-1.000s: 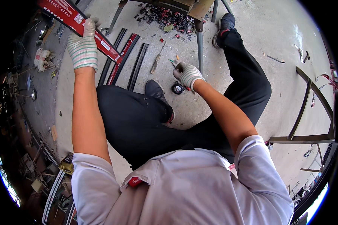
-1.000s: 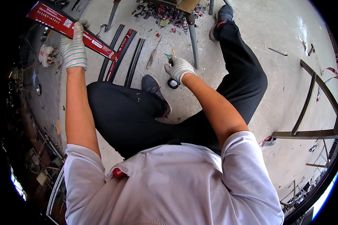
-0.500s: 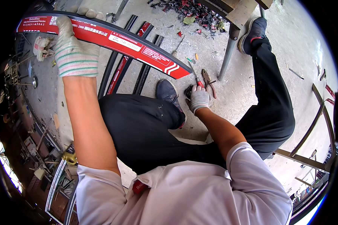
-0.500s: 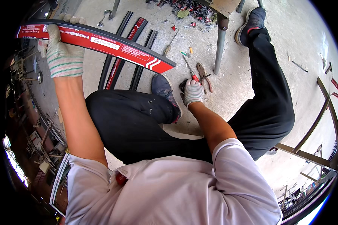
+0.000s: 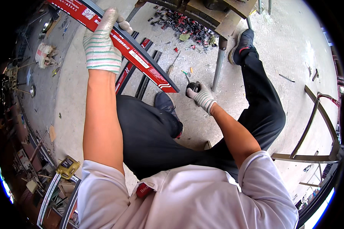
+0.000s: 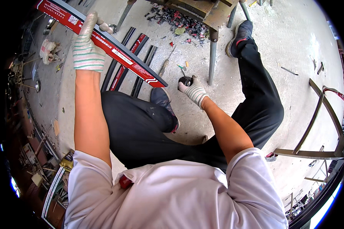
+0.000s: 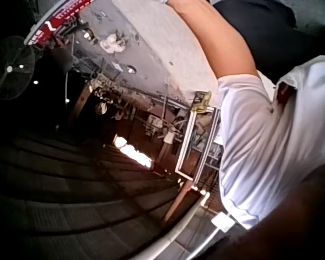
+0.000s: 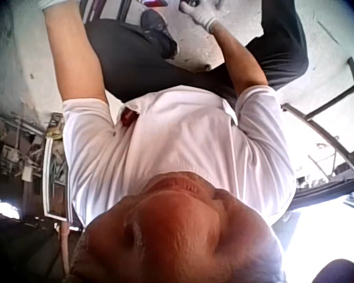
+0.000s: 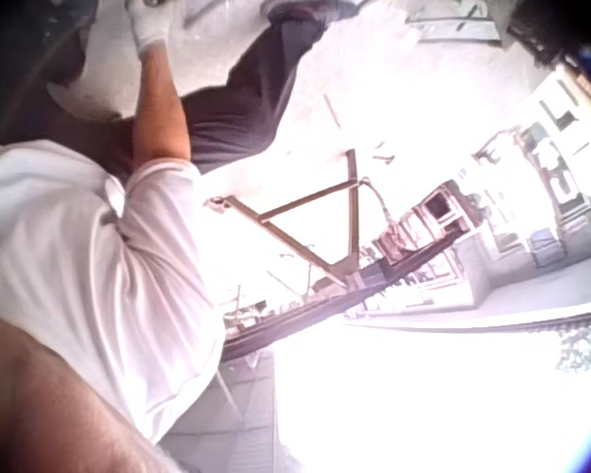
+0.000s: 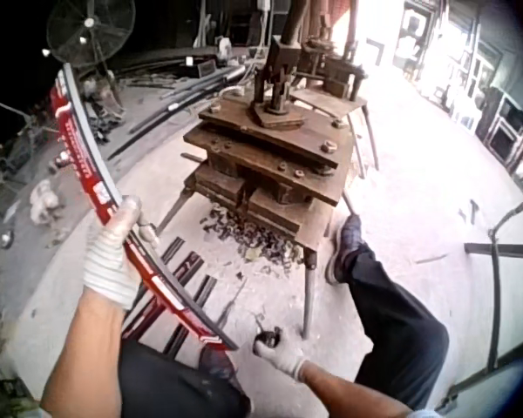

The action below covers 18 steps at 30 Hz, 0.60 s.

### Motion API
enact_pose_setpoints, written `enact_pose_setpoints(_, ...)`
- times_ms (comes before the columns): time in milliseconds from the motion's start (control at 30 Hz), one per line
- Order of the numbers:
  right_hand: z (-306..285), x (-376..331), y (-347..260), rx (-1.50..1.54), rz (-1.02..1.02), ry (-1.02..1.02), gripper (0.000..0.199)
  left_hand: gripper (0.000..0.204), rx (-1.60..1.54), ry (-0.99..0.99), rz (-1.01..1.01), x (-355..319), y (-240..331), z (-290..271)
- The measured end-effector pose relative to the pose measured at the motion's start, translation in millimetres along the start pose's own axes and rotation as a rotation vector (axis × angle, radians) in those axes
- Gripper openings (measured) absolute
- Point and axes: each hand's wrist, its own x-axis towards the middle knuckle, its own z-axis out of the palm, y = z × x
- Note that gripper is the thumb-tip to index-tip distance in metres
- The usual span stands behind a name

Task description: The person sits on the floor and uses a tape measure to measure the length of several red and black metal profiles. They measure each profile individually, then place them back on the floor.

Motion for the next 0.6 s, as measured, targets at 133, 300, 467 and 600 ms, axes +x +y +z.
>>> enact_pose_setpoints(133,-52,-37,-100,0.314,-0.211,-0.223,0.075,0.015,0.227,-0.097,0.042,-23,11,7)
enact_pose_setpoints(300,-108,-87,-206,0.269,-0.336,-0.412,0.088,0.013,0.418,-0.352,0.021,-42,7,24)
enact_pose_setpoints(467,-127,-93,-236,0.157,-0.549,-0.419,0.061,0.018,0.571,-0.542,-0.022,-54,-10,43)
enact_pose_setpoints(600,-128,-91,-235,0.157,-0.623,-0.334,0.067,0.019,0.536,-0.604,-0.069,-52,-19,50)
